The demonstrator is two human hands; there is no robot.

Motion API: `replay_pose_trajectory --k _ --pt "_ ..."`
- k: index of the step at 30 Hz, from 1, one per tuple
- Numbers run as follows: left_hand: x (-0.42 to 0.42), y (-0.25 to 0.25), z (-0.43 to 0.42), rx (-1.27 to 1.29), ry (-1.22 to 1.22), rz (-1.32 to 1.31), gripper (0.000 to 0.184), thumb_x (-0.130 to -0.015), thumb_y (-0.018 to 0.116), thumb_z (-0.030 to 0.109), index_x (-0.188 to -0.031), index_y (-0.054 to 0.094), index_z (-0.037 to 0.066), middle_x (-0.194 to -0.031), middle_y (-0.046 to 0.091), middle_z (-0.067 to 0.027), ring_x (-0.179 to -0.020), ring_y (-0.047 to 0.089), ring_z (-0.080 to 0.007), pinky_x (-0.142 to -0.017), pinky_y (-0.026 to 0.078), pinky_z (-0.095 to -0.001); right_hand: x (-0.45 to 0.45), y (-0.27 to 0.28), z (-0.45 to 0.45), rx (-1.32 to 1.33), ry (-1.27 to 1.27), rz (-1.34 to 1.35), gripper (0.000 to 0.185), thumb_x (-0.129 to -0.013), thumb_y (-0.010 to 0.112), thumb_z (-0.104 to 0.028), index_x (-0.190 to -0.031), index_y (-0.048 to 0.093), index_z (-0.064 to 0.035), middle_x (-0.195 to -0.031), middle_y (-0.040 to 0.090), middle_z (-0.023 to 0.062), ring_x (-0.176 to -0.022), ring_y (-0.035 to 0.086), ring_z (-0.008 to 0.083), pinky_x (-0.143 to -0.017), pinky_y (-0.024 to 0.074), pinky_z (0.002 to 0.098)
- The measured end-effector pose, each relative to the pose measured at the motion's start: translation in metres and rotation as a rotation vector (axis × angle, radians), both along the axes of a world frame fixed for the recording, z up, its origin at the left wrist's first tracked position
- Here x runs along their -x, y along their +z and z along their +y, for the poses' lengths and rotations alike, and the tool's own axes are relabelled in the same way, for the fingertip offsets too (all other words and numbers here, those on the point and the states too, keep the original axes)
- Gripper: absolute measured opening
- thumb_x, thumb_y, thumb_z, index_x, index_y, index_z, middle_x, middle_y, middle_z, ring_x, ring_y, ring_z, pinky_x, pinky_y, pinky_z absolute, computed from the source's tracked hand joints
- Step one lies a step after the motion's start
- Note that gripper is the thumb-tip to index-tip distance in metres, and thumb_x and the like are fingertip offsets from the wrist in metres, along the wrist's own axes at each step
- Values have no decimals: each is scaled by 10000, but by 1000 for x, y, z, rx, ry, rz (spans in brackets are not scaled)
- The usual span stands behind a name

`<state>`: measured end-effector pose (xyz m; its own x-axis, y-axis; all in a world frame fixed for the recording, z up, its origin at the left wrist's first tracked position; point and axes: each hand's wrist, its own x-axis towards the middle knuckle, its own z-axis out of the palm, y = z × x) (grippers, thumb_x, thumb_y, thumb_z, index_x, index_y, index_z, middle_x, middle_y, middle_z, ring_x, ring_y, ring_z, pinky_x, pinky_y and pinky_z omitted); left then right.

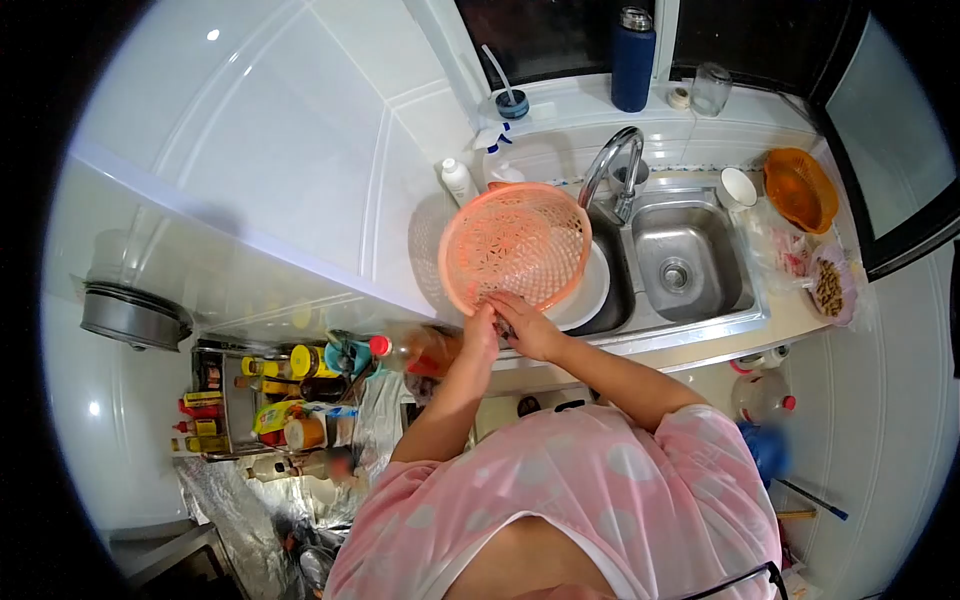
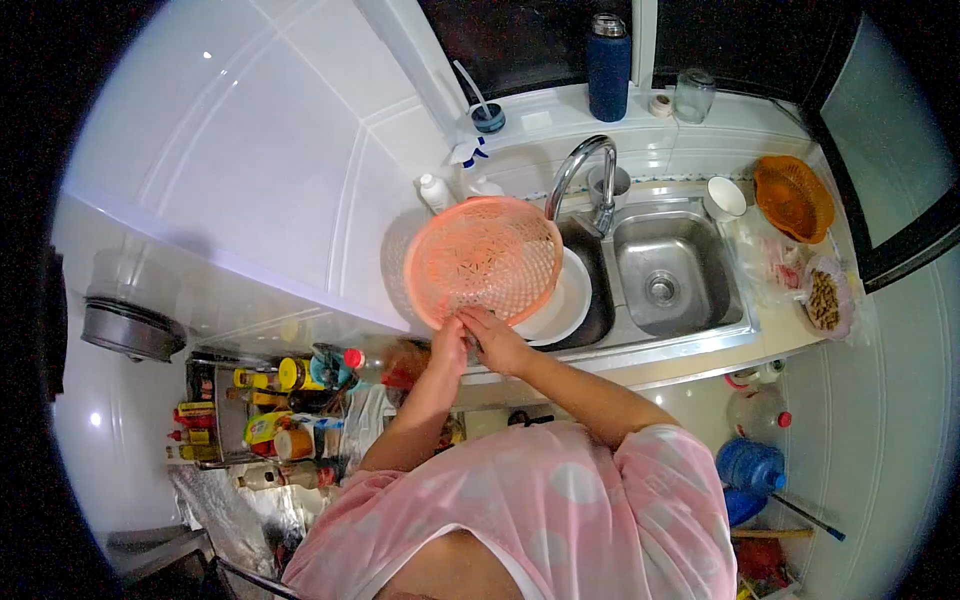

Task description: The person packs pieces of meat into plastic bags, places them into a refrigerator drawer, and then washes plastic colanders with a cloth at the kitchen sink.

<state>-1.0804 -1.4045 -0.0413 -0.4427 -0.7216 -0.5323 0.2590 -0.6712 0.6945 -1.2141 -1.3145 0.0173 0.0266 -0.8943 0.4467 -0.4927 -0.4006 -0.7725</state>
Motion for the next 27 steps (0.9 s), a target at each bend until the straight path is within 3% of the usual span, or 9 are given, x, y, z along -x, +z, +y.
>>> replay_pose_trajectory --k 3,8,11,14,17,20,22,25,27 --pt "8 44 21 46 62 27 577 -855 486 157 -1377 245 207 -1166 527 -94 -900 608 -256 -749 487 -356 36 -1 -3 -44 140 369 604 -675 585 2 -1262 443 -32 -1282 455 144 -1226 396 317 -1028 307 400" --pt "3 54 21 125 49 -106 646 -864 453 144 -1408 126 257 -1231 491 -157 -916 611 -303 -809 478 -424 101 -43 -5 -118 -211 923 494 -781 516 -93 -1270 458 -52 -1356 382 126 -1289 307 295 -1077 182 473" --pt "13 69 28 156 66 -108 647 -858 465 136 -1408 146 256 -1221 493 -137 -892 615 -287 -786 481 -404 85 -48 -4 -79 -413 970 578 -725 581 -142 -1274 433 -44 -1346 372 149 -1249 363 340 -1050 175 569" --pt "19 65 24 135 61 -76 655 -843 490 136 -1408 181 259 -1161 535 -105 -880 618 -254 -748 479 -375 46 -11 3 -350 -234 679 659 -659 649 -128 -1274 427 -44 -1336 369 186 -1251 356 358 -1060 195 531" --pt "16 36 7 127 16 -93 629 -842 486 140 -1396 206 237 -1069 582 -111 -862 619 -250 -727 483 -362 16 -11 -5 -117 -17 197 737 -586 700 -114 -1268 428 -49 -1326 383 181 -1252 354 358 -1069 209 491" --pt "16 36 -5 79 -23 -150 496 -848 455 158 -1323 321 117 -989 613 -119 -833 624 -246 -704 489 -333 30 -3 -5 -77 63 272 617 -651 659 -101 -1233 461 -45 -1310 411 156 -1245 370 335 -1064 251 444" --pt "12 54 -7 66 -126 -126 414 -851 437 176 -1235 405 24 -958 622 -121 -822 626 -243 -704 493 -319 52 -32 -8 -53 -65 511 635 -646 659 -97 -1247 456 -68 -1300 422 142 -1233 381 319 -1045 276 466" --pt "7 82 -10 127 -241 -343 370 -851 434 219 -1140 460 -9 -1028 601 -144 -843 622 -258 -724 504 -340 98 -52 2 -24 -128 738 502 -691 616 -120 -1180 511 -83 -1238 463 109 -1193 420 293 -1014 319 473" --pt "1 71 -21 22 -281 -308 446 -862 474 278 -1237 390 52 -1077 583 -118 -920 607 -253 -729 507 -366 104 -47 1 -5 -132 767 386 -726 570 -134 -1110 559 -88 -1188 497 93 -1148 459 279 -984 354 445"
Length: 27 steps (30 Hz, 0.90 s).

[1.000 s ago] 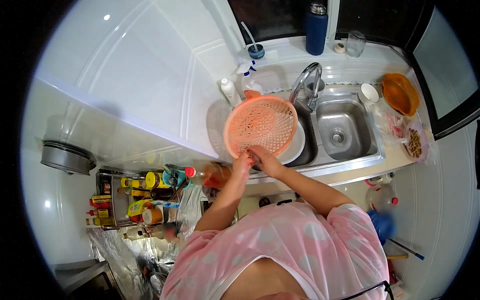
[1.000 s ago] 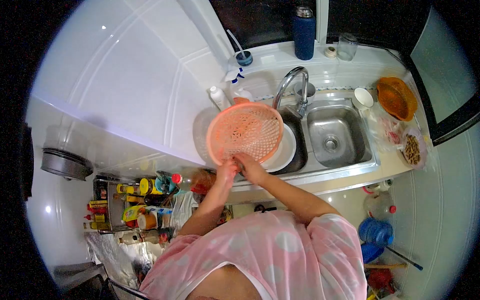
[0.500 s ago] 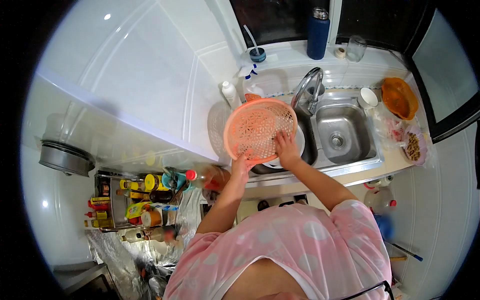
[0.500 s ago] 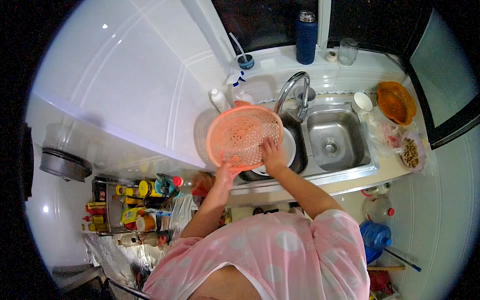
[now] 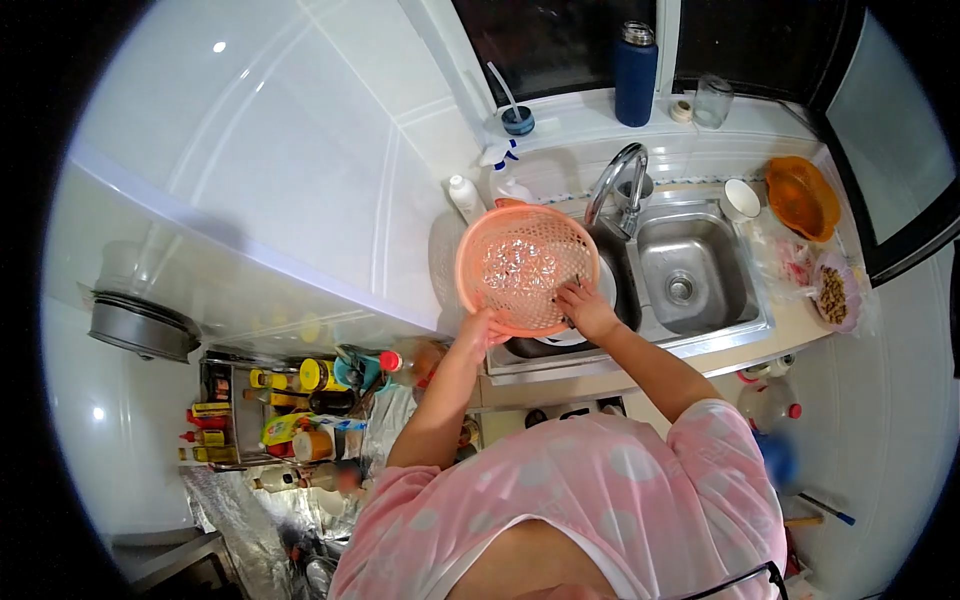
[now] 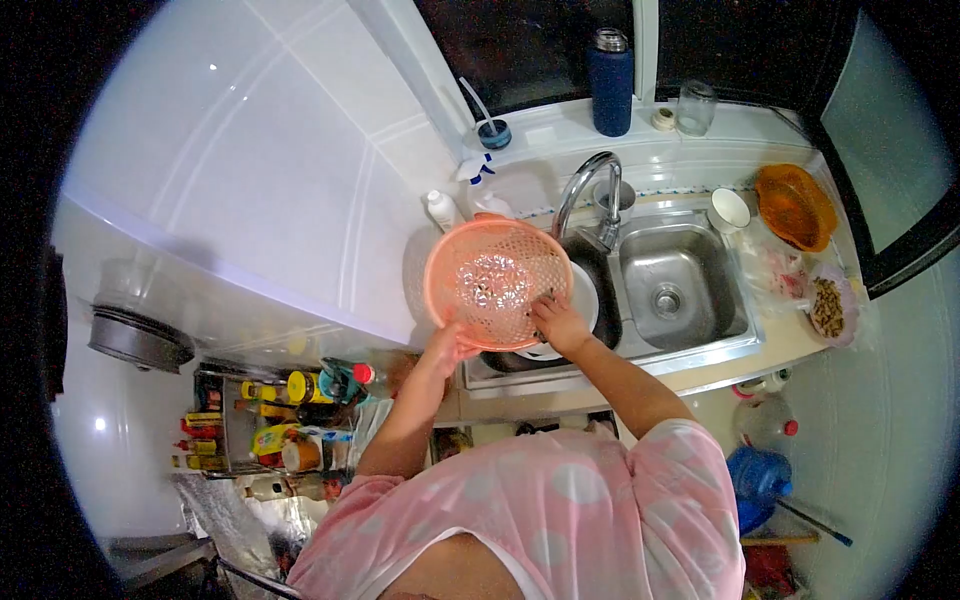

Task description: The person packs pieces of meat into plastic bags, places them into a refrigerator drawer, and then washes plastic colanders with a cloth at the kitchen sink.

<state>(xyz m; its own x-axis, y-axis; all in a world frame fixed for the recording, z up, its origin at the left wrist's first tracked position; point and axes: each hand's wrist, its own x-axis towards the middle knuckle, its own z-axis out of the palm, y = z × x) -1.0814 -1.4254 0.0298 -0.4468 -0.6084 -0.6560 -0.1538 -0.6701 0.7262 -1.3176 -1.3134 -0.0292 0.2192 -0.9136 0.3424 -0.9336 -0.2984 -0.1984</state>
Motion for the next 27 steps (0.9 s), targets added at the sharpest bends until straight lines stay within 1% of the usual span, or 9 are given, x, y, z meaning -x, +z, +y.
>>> replay_pose_trajectory --k 1,4,7,12,17,20,23,25,27 --pt "-2 -5 -4 -58 -14 8 495 -867 494 307 -1286 355 83 -1101 575 -105 -959 599 -251 -731 508 -379 -1 2 -1 11 -5 -27 341 -739 545 -135 -1076 578 -91 -1166 513 88 -1121 482 275 -965 374 418" --pt "21 23 24 187 172 -59 510 -873 510 375 -1277 377 93 -1195 507 -114 -1040 541 -231 -764 492 -416 -14 19 -6 56 2 -159 274 -740 524 -126 -998 607 -82 -1115 527 94 -1049 525 273 -905 420 376" --pt "33 -13 29 18 22 102 580 -868 528 399 -1340 308 143 -1268 442 -97 -1095 471 -213 -822 453 -425 -46 34 -17 71 -7 -300 296 -731 552 -134 -1015 591 -65 -1083 524 102 -1005 543 287 -872 441 374" --pt "56 -13 57 144 338 153 446 -878 500 440 -1224 438 164 -1093 525 -36 -950 517 -156 -755 425 -313 -83 51 -13 -120 10 -660 420 -694 620 -127 -1098 549 -40 -1122 520 121 -987 552 336 -849 454 387" --pt "46 -24 57 -9 301 96 382 -890 448 412 -1138 477 123 -936 549 -18 -859 532 -147 -701 443 -324 -55 35 -19 -377 262 -506 476 -765 603 -205 -1202 491 -53 -1278 470 130 -1103 506 325 -919 415 401" --pt "38 -19 49 125 169 188 371 -895 413 385 -1088 489 77 -951 575 -61 -865 569 -197 -756 475 -358 -55 33 -11 -312 302 -501 446 -829 545 -287 -1223 499 -84 -1332 438 111 -1206 433 282 -1026 301 439" --pt "30 -7 46 -69 148 153 500 -920 333 339 -1251 338 -36 -1174 508 -203 -1004 561 -324 -908 441 -434 -34 64 -8 -509 214 -274 433 -914 431 -368 -1276 476 -136 -1335 434 96 -1279 354 234 -1080 153 505" --pt "25 -5 47 -34 68 268 497 -922 294 296 -1272 309 -56 -1234 464 -238 -1088 520 -356 -957 414 -455 -20 35 -20 -375 135 -37 398 -898 444 -329 -1255 504 -162 -1334 436 93 -1279 354 232 -1087 138 503" --pt "25 -4 48 1 36 306 493 -920 265 252 -1293 274 -71 -1265 440 -257 -1131 497 -381 -981 400 -471 -9 46 -26 -239 21 100 378 -878 452 -291 -1227 533 -169 -1336 434 90 -1276 357 241 -1093 132 496"
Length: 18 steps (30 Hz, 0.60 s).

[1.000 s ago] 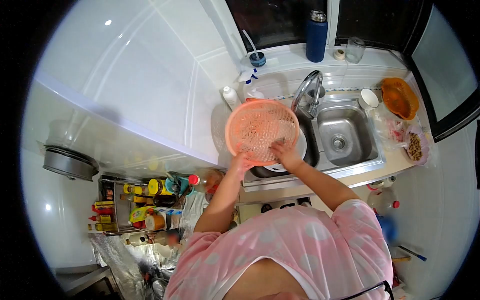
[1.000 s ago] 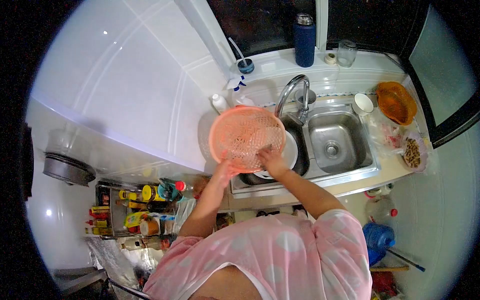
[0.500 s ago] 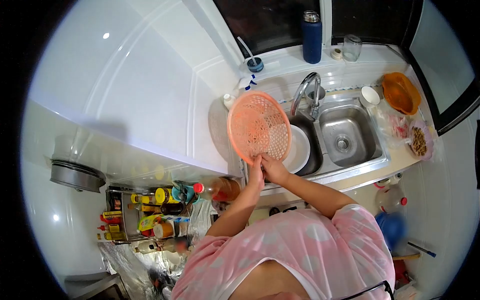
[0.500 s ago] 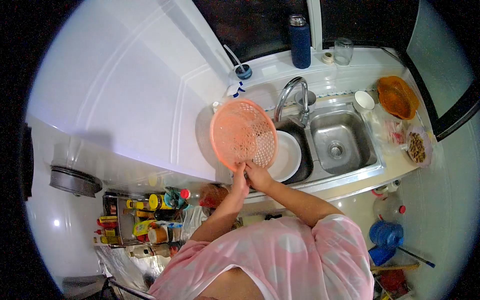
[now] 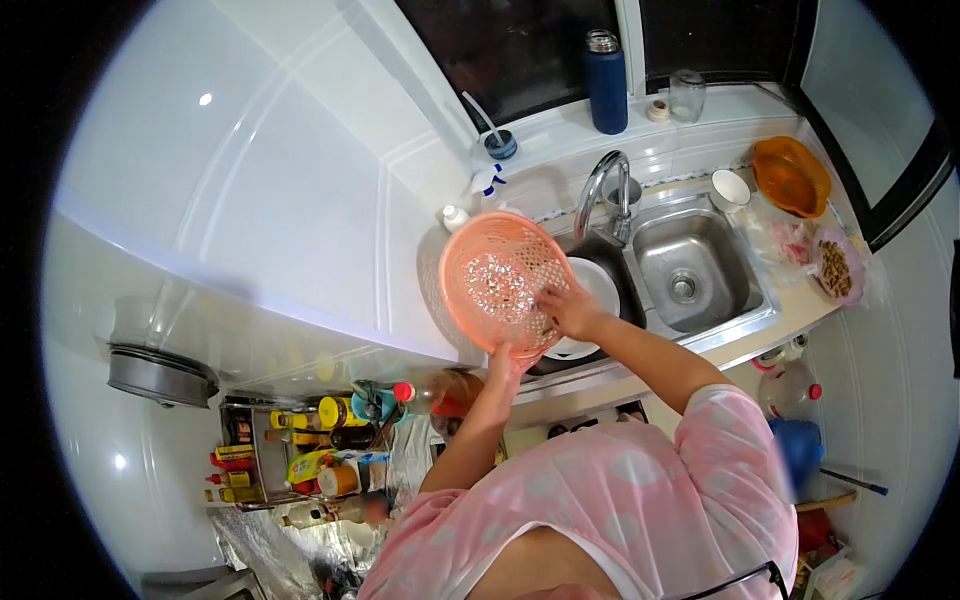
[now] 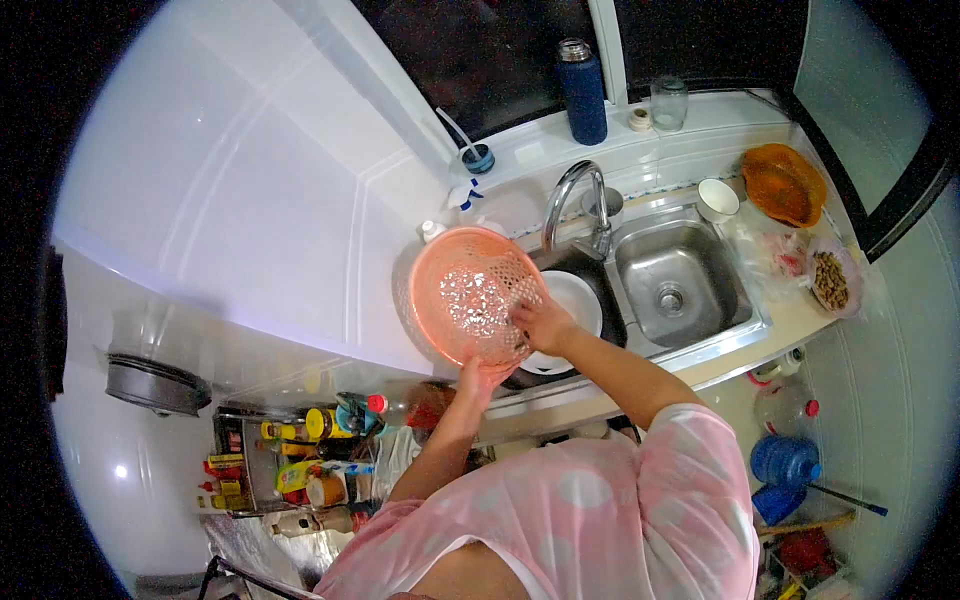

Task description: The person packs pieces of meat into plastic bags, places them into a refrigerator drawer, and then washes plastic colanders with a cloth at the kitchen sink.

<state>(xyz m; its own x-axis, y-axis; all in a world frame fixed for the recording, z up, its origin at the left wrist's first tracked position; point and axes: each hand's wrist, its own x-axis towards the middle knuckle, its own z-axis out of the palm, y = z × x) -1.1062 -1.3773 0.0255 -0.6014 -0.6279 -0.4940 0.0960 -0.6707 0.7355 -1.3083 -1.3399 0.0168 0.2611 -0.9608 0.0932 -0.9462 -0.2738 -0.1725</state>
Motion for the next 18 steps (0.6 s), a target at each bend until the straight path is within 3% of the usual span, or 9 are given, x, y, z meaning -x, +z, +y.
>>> replay_pose_trajectory --k 2,5,8,11,14,17,18 --pt "-1 3 1 33 41 -46 492 -914 244 207 -1313 232 -82 -1268 435 -262 -1132 493 -400 -982 401 -483 8 16 -7 148 -117 47 368 -853 455 -252 -1193 562 -157 -1342 429 86 -1270 362 259 -1097 138 484" --pt "-1 16 1 -14 49 -58 486 -905 249 180 -1331 207 -49 -1261 433 -274 -1112 503 -417 -975 408 -497 7 -5 -28 301 -141 189 361 -806 477 -214 -1133 600 -123 -1338 427 95 -1246 384 284 -1098 155 467" --pt "-4 4 -1 54 98 -101 483 -891 264 144 -1347 197 -2 -1261 430 -282 -1099 510 -426 -956 430 -488 1 -26 -22 354 -127 -31 340 -802 490 -172 -1110 605 -89 -1315 444 102 -1205 430 282 -1066 266 404" --pt "-9 -2 3 35 101 -58 484 -887 292 135 -1350 201 27 -1245 453 -258 -1116 505 -411 -950 438 -478 -14 -34 -13 178 -124 -273 306 -826 489 -172 -1073 596 -26 -1261 492 121 -1157 472 301 -984 380 369" --pt "-5 -13 -3 161 109 -17 426 -902 325 170 -1302 282 29 -1154 521 -196 -1034 560 -358 -876 481 -452 -44 -18 -5 -61 -132 -515 319 -819 512 -161 -1090 583 -9 -1266 492 120 -1139 491 295 -952 411 356" --pt "-10 -27 -20 126 203 -171 385 -870 385 170 -1231 348 44 -1005 564 -124 -839 618 -287 -757 504 -402 -80 -14 -7 -43 -79 -926 367 -744 601 -116 -1097 580 -15 -1265 493 129 -1153 484 303 -962 405 358" --pt "-10 -23 -22 79 232 -165 320 -877 408 185 -1166 391 50 -912 567 -84 -746 600 -243 -686 498 -360 -83 -11 -6 26 -32 -958 353 -774 574 -103 -1116 567 -14 -1246 508 127 -1150 484 299 -975 392 368"
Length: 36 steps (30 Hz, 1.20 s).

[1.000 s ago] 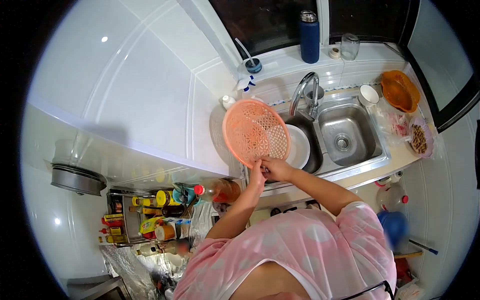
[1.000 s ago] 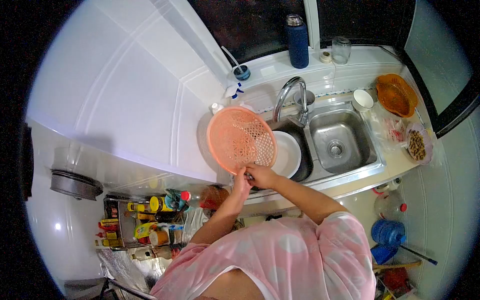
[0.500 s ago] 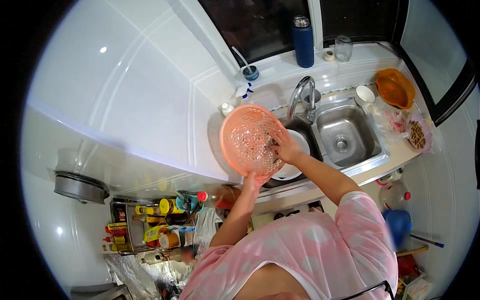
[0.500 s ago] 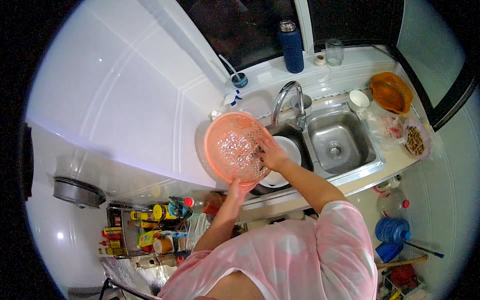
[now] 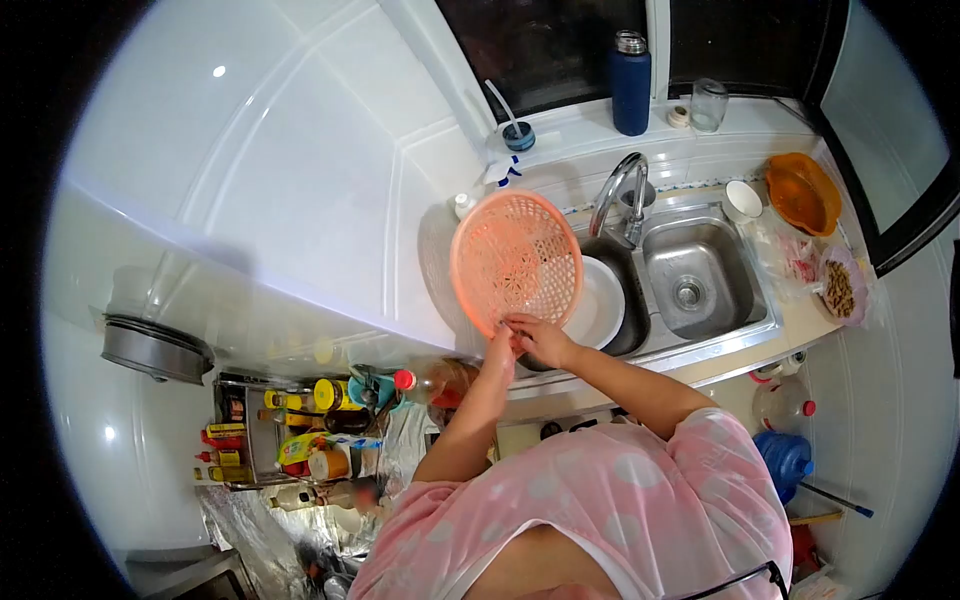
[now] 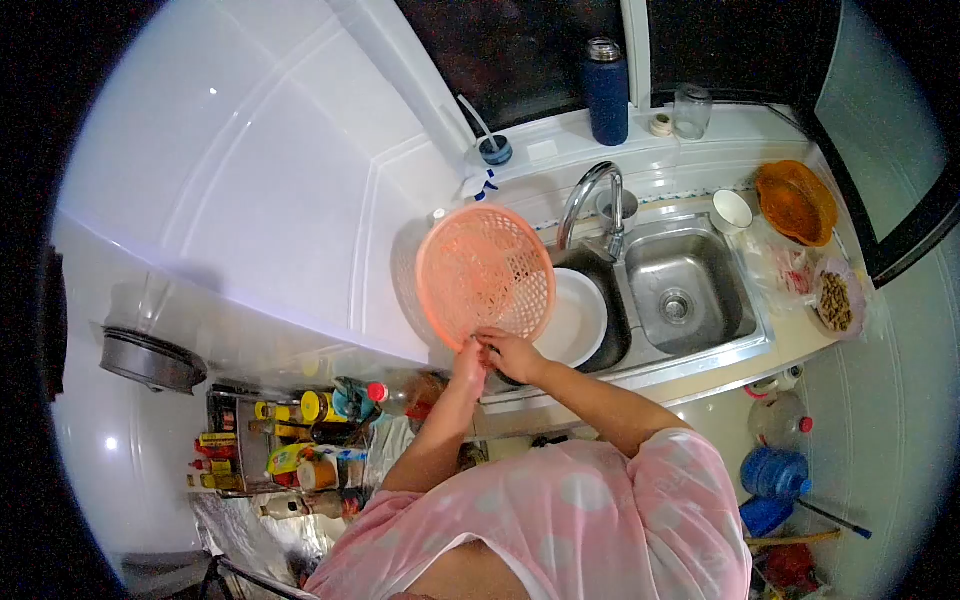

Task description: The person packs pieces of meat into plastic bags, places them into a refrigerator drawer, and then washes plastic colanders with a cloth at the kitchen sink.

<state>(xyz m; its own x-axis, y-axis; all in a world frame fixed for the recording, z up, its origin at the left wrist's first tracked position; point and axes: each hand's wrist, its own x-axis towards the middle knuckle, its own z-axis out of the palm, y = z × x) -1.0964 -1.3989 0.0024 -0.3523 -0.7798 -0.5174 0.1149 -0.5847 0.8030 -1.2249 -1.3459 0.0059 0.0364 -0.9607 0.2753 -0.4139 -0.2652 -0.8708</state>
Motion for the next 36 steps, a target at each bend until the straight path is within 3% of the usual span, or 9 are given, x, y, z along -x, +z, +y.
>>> replay_pose_trajectory --k 3,9,14,19,23,28,31,32,36 --pt "-4 5 -1 -16 -65 75 353 -884 384 177 -1210 367 43 -1004 569 -109 -825 617 -276 -752 500 -395 20 2 3 19 128 156 348 -792 541 -108 -1132 571 -41 -1252 504 114 -1173 468 282 -1008 360 370" --pt "4 32 15 24 -73 30 457 -857 351 149 -1294 294 27 -1201 494 -207 -964 605 -365 -875 458 -469 90 5 5 207 -95 1051 342 -808 492 -165 -1125 582 -74 -1229 523 83 -1174 468 283 -1004 361 371" --pt "-4 11 3 -14 -98 31 355 -855 376 170 -1179 429 34 -1087 574 -180 -943 620 -327 -804 493 -415 38 -40 -2 62 -204 570 303 -801 486 -68 -1084 585 -19 -1141 565 166 -1110 508 328 -944 413 386" --pt "-1 -3 3 53 23 -75 293 -854 392 187 -1065 524 34 -980 624 -168 -919 632 -279 -741 513 -368 -19 17 9 -23 -15 -211 433 -702 509 35 -1131 552 -13 -1188 533 187 -1100 505 345 -928 415 388" --pt "-9 6 -4 -20 -19 73 365 -859 377 171 -1196 458 56 -1022 609 -171 -914 631 -283 -762 515 -384 30 14 17 141 137 280 393 -745 516 21 -1130 566 -39 -1194 529 138 -1096 518 316 -955 414 363" --pt "-7 20 8 12 -56 70 540 -870 354 155 -1379 176 119 -1096 568 -196 -887 630 -333 -792 505 -442 90 -12 18 317 -85 785 322 -762 500 -82 -1066 600 -42 -1169 550 133 -1145 490 294 -988 386 360" --pt "4 24 13 31 -40 79 557 -875 352 159 -1382 125 116 -1079 567 -193 -835 633 -335 -770 508 -451 49 -31 20 108 -268 614 326 -744 517 -64 -1058 599 -32 -1159 553 143 -1128 502 305 -968 400 367" --pt "6 25 14 29 -30 63 532 -877 352 159 -1372 167 98 -1056 575 -187 -819 634 -324 -763 509 -444 36 -19 20 -78 -125 510 369 -711 548 -24 -1077 590 -24 -1157 548 165 -1121 504 324 -956 406 382" --pt "-5 -25 -12 -42 -50 38 471 -880 382 205 -1308 323 19 -977 599 -167 -775 631 -289 -750 508 -414 -8 6 18 57 -90 38 483 -661 552 41 -1141 550 -15 -1175 539 163 -1116 496 341 -950 403 393"
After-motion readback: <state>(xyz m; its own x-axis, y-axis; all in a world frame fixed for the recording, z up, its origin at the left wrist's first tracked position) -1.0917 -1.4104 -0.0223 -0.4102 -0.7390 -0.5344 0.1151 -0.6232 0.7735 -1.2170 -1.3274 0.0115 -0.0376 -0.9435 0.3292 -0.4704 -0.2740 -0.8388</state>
